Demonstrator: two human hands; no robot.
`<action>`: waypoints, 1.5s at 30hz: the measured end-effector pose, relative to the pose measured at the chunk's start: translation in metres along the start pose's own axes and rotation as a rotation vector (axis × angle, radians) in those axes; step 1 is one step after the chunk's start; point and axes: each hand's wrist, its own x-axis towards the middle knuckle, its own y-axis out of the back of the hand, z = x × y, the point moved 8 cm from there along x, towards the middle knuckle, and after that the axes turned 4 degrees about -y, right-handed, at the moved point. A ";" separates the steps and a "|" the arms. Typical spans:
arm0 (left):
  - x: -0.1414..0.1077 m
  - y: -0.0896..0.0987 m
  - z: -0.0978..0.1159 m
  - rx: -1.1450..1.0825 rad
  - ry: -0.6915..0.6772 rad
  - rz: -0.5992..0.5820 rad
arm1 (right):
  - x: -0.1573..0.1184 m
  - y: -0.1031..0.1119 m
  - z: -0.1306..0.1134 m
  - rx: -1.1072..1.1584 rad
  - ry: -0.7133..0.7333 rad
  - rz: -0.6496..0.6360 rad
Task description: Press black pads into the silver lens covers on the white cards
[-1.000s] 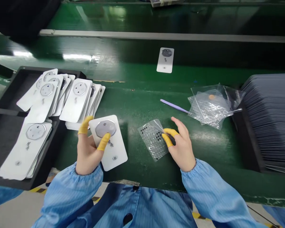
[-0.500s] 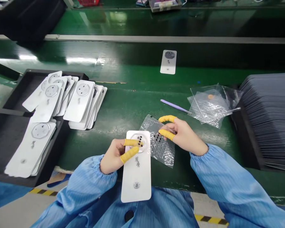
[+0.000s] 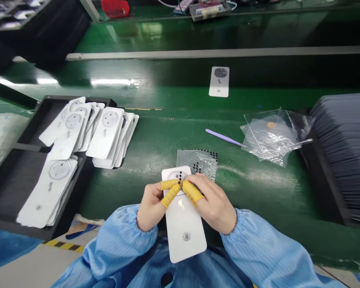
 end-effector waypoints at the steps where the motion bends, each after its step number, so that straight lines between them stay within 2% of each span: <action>1: 0.000 0.000 0.000 0.038 -0.020 0.000 | -0.001 -0.001 0.001 -0.004 0.011 0.002; 6: 0.004 0.002 0.004 0.275 -0.138 -0.012 | -0.008 -0.012 0.010 -0.037 0.026 0.022; 9: 0.007 0.002 0.004 0.417 -0.158 -0.026 | -0.011 -0.022 0.018 0.060 0.005 0.028; 12: 0.009 0.003 0.000 0.463 -0.140 -0.055 | -0.012 -0.029 0.032 0.151 -0.079 0.016; 15: 0.010 0.014 -0.004 0.461 -0.106 -0.067 | -0.012 -0.032 0.045 0.131 -0.138 0.022; 19: 0.002 0.043 0.005 0.416 -0.190 -0.063 | -0.011 -0.031 0.042 0.069 -0.097 0.053; 21: -0.004 0.062 0.010 0.346 -0.199 -0.005 | -0.010 -0.034 0.037 0.062 -0.078 0.029; 24: -0.014 0.092 0.018 0.273 -0.146 0.180 | -0.011 -0.038 0.036 0.026 -0.064 -0.050; 27: -0.025 0.105 0.033 0.245 -0.140 0.350 | -0.009 -0.030 0.040 -0.026 -0.069 -0.083; 30: -0.032 0.089 0.048 0.256 -0.164 0.367 | 0.003 -0.004 0.032 -0.051 -0.075 0.008; 33: -0.031 0.056 0.058 0.276 -0.192 0.245 | 0.021 0.024 0.004 -0.077 -0.052 0.127; 34: -0.030 0.045 0.060 0.278 -0.203 0.195 | 0.027 0.028 -0.006 -0.092 -0.053 0.132; 37: -0.027 0.019 0.064 0.297 -0.219 0.061 | 0.037 0.029 -0.028 -0.117 -0.044 0.056; 39: -0.026 0.009 0.066 0.341 -0.220 0.014 | 0.038 0.025 -0.036 -0.108 -0.004 0.002; 42: -0.027 0.005 0.067 0.430 -0.219 0.013 | 0.034 0.024 -0.039 -0.101 0.057 -0.028; 45: -0.029 0.004 0.069 0.511 -0.239 0.035 | 0.030 0.026 -0.037 -0.089 0.112 0.002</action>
